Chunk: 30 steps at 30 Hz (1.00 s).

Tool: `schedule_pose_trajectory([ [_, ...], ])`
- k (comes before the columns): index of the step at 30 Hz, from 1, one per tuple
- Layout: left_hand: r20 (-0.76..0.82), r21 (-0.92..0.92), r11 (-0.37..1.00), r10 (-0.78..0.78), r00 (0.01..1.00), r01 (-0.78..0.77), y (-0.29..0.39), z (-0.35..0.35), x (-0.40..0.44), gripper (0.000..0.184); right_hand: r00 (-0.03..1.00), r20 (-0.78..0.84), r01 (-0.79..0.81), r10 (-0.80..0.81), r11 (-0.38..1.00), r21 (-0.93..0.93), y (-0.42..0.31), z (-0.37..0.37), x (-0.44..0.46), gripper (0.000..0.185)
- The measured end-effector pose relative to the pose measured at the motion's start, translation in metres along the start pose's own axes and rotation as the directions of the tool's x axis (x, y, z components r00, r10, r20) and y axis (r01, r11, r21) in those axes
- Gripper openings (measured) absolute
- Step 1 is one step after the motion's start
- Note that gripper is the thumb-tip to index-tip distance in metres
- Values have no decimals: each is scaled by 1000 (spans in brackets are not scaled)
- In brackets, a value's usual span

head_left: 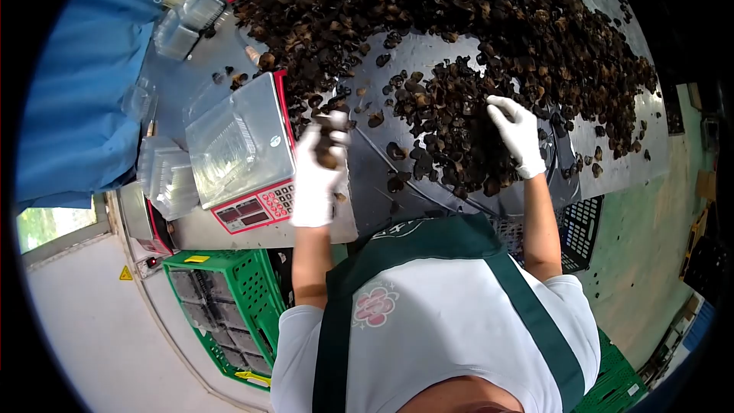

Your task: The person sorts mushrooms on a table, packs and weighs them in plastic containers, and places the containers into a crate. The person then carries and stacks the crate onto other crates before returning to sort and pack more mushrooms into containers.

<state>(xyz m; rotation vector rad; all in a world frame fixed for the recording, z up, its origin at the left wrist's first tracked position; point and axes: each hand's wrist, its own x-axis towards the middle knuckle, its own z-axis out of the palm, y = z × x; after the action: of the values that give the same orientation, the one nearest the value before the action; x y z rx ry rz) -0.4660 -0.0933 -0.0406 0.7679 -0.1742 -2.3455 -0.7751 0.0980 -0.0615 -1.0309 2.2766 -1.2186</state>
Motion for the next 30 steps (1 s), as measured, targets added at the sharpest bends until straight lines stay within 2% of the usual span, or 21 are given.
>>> schedule_pose_trajectory([
  [1, 4, 89, 981, 171, 985, -171, 25, -1, -6, 30, 1000, -12, -9, 8, 1000, -27, 6, -6, 1, 23],
  [2, 28, 253, 886, 393, 919, -387, 47, -1, -14, 34, 999, -12, -30, 30, 999, -21, 12, -10, 2, 23],
  [3, 64, 374, 774, 528, 847, -511, 76, -8, -19, 35, 999, -12, -50, 50, 999, -15, 16, -11, 3, 24],
  [4, 143, 475, 636, 626, 767, -608, 101, -12, -27, 34, 998, -15, -55, 55, 998, -1, 17, -12, 4, 24],
  [6, 7, 706, 349, 867, 499, -616, 123, 1, -40, 28, 999, -20, -29, 29, 999, -28, 16, -9, 9, 24],
  [7, 16, 812, 251, 893, 450, -528, 141, -14, -39, 24, 1000, -25, -4, 2, 998, -58, 15, -7, 13, 25],
  [8, 149, 906, 33, 908, 392, -421, 150, -31, -34, 24, 1000, -23, 20, -21, 998, -68, 17, -1, 18, 23],
  [9, 289, 938, -189, 890, 353, -290, 157, -44, -29, 23, 1000, -9, 24, -25, 996, -85, 17, 4, 23, 25],
  [10, 516, 845, -524, 752, 410, -104, 167, -55, -27, 27, 998, 6, 58, -58, 983, -176, 13, 9, 29, 27],
  [11, 461, 878, -468, 767, 447, -102, 167, -70, -19, 32, 996, 24, 90, -87, 960, -266, 9, 15, 34, 29],
  [13, 670, 669, -739, 647, 364, 83, 148, -50, -18, 38, 987, 40, 162, -159, 913, -374, 2, 29, 42, 34],
  [14, 700, 641, -763, 627, 341, 88, 136, -37, -17, 39, 978, 36, 202, -208, 877, -435, 4, 39, 46, 34],
  [17, 735, 664, -733, 601, 315, -150, 79, -4, 3, 33, 927, 137, 360, -349, 724, -589, 22, 69, 46, 30],
  [19, 691, 711, -618, 525, 498, -335, 27, 17, 22, 33, 867, 129, 474, -481, 716, -514, 19, 78, 33, 23],
  [20, 730, 673, -593, 433, 529, -442, 3, 17, 37, 32, 870, 165, 487, -464, 757, -436, 11, 74, 27, 20],
  [21, 696, 676, -596, 326, 639, -433, -23, 18, 46, 40, 874, 133, 481, -467, 794, -371, 6, 71, 19, 18],
  [23, 705, 609, -598, 106, 701, -522, -69, 14, 70, 51, 913, 236, 395, -332, 864, -312, -1, 59, -1, 17],
  [25, 625, 590, -599, -86, 776, -542, -101, 24, 86, 63, 912, 173, 409, -372, 858, -310, 3, 43, -18, 16],
  [27, 648, 466, -716, -124, 752, -520, -125, 20, 110, 67, 922, 14, 366, -387, 858, -361, 9, 25, -30, 16],
  [28, 612, 456, -749, -127, 780, -480, -132, 23, 117, 66, 939, -6, 317, -345, 869, -381, 17, 15, -33, 17],
  [30, 588, 447, -767, -135, 798, -459, -138, 25, 126, 53, 971, -130, 160, -199, 951, -265, 26, -2, -36, 19],
])
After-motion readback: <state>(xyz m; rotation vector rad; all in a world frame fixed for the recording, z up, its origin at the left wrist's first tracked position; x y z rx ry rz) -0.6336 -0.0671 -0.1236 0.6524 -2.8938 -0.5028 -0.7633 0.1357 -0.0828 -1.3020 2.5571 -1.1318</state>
